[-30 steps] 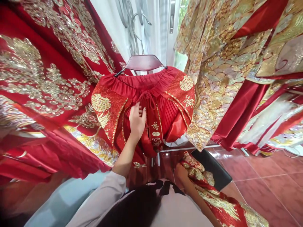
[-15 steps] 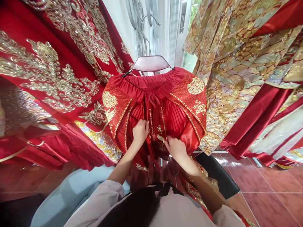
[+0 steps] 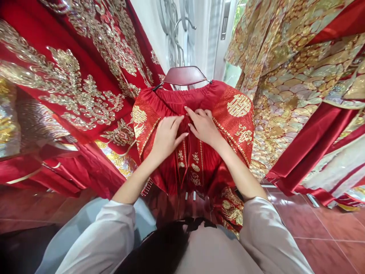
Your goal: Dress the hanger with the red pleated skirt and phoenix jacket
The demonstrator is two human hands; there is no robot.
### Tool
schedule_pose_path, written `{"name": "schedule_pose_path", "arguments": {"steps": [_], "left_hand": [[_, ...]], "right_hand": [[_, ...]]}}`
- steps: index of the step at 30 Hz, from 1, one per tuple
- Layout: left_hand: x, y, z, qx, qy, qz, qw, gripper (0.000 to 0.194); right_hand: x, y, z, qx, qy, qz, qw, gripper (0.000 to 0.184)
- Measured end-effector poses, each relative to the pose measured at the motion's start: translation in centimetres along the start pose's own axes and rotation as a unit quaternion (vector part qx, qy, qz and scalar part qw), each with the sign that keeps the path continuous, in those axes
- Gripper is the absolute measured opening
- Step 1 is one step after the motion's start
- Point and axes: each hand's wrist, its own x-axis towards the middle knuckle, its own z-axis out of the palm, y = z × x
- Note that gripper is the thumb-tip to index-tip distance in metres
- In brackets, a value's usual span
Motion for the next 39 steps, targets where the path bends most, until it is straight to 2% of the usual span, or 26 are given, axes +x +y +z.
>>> {"name": "schedule_pose_path", "arguments": {"steps": [1,3,5,7,10,12,14,16,18,20,22,24,26,29,32,34,37,39], "left_hand": [[1.2,-0.2,-0.4,-0.002,0.008,0.018,1.0,0.048],[2.2,-0.8,-0.5,-0.015,-0.022,0.045,0.999,0.039],[1.9,-1.4,-0.3,-0.037,-0.066,0.071,0.995,0.026],[0.7,-1.9,-0.3,-0.05,-0.085,0.094,0.991,0.02],[-0.8,-2.2,-0.8,-0.03,-0.089,0.103,0.99,0.018],[-1.0,-2.2,-1.1,0.008,-0.095,0.097,0.991,0.022],[-0.9,-2.2,-1.2,0.044,-0.106,0.102,0.988,0.027],[-0.6,-2.2,-1.3,0.06,-0.12,0.119,0.984,0.027],[-0.5,-2.4,-1.3,0.052,-0.131,0.13,0.981,0.026],[-0.4,-2.6,-1.5,0.031,-0.143,0.129,0.981,0.027],[-0.5,-2.7,-1.7,0.01,-0.156,0.124,0.98,0.028],[-0.6,-2.7,-2.1,-0.008,-0.164,0.121,0.979,0.029],[-0.7,-2.6,-2.4,-0.024,-0.169,0.123,0.978,0.03],[-0.9,-2.4,-2.8,-0.041,-0.177,0.129,0.975,0.03],[-1.0,-2.3,-3.0,-0.031,-0.172,0.128,0.976,0.029],[-1.3,-2.2,-3.1,-0.014,-0.156,0.122,0.98,0.029],[-1.8,-2.4,-3.6,0.004,-0.126,0.105,0.987,0.028],[-2.2,-2.8,-4.2,-0.004,-0.127,0.094,0.987,0.026]], "right_hand": [[-0.4,0.4,-0.1,0.009,-0.002,0.004,1.0,0.058],[-1.4,1.6,-0.7,0.037,0.001,0.013,0.999,0.061],[-2.5,2.7,-1.4,0.075,-0.006,0.013,0.997,0.061],[-3.3,2.9,-2.0,0.111,-0.031,-0.011,0.993,0.058],[-4.4,0.6,-1.9,0.096,-0.059,-0.105,0.988,0.047],[-5.1,-1.8,-1.6,0.048,-0.061,-0.179,0.981,0.035],[-6.0,-4.0,-1.5,0.029,-0.06,-0.221,0.973,0.027],[-7.1,-5.6,-1.5,0.084,-0.077,-0.235,0.965,0.025],[-8.2,-6.6,-1.3,0.177,-0.136,-0.246,0.943,0.026],[-9.0,-7.0,-0.5,0.222,-0.199,-0.205,0.932,0.03],[-9.2,-6.9,0.9,0.218,-0.211,-0.074,0.95,0.035],[-8.7,-6.3,2.5,0.229,-0.156,0.089,0.957,0.036],[-7.9,-5.8,3.7,0.265,-0.07,0.191,0.943,0.032],[-6.7,-5.5,4.7,0.298,0.036,0.221,0.928,0.029],[-6.4,-5.9,5.5,0.293,0.056,0.216,0.93,0.034],[-7.1,-6.1,6.8,0.261,0.009,0.24,0.935,0.038],[-9.3,-6.2,9.6,0.191,-0.136,0.28,0.931,0.035],[-11.0,-6.1,10.6,0.163,-0.208,0.284,0.922,0.03]]}}
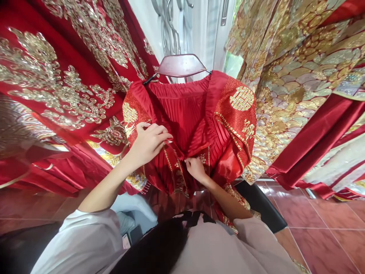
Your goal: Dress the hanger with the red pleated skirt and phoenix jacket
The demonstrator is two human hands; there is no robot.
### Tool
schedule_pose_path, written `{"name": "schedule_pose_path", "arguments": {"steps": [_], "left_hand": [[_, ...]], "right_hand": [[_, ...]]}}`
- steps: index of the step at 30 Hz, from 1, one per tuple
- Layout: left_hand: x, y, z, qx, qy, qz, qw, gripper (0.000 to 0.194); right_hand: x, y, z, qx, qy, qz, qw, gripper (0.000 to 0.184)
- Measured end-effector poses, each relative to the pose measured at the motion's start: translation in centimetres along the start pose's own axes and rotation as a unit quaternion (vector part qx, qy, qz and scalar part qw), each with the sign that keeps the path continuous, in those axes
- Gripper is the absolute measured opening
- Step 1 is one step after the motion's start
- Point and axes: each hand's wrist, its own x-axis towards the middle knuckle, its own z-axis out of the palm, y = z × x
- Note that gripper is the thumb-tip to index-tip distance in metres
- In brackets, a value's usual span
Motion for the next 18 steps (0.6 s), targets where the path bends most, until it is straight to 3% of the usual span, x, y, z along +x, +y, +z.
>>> {"name": "schedule_pose_path", "arguments": {"steps": [3,5,6,8,9,10,12,14,16,18], "left_hand": [[-1.0,-0.9,-1.5,-0.075,-0.034,0.013,0.996,0.028],[-1.1,-1.7,-2.6,-0.135,-0.005,-0.001,0.991,0.037],[-0.9,-2.2,-2.8,-0.153,0.038,-0.032,0.987,0.04],[0.3,-3.1,-2.5,-0.154,0.146,-0.137,0.968,0.037],[1.2,-3.6,-1.9,-0.143,0.193,-0.196,0.951,0.034],[2.3,-4.1,-1.1,-0.13,0.23,-0.25,0.931,0.034],[4.4,-5.0,0.9,-0.111,0.28,-0.318,0.899,0.035],[5.8,-6.1,2.2,-0.117,0.307,-0.326,0.886,0.028],[5.9,-7.3,2.1,-0.164,0.292,-0.309,0.89,0.02],[4.9,-8.4,0.3,-0.257,0.233,-0.31,0.885,0.013]], "right_hand": [[-1.8,0.9,-1.6,-0.019,-0.036,0.01,0.999,0.025],[-2.9,0.4,-5.1,-0.029,0.033,0.009,0.999,0.026],[-3.2,-0.2,-7.3,-0.035,0.131,-0.001,0.991,0.028],[-2.6,-1.8,-11.4,-0.055,0.372,-0.014,0.927,0.033],[-1.8,-2.6,-13.1,-0.069,0.45,-0.021,0.89,0.033],[-0.6,-3.3,-14.5,-0.084,0.49,-0.028,0.867,0.031],[2.1,-4.0,-16.0,-0.112,0.511,-0.033,0.851,0.033],[4.4,-3.5,-16.8,-0.113,0.503,-0.045,0.856,0.029],[5.5,-2.2,-17.7,-0.072,0.468,-0.076,0.878,0.021],[5.6,-0.7,-19.5,-0.005,0.393,-0.106,0.914,0.022]]}}
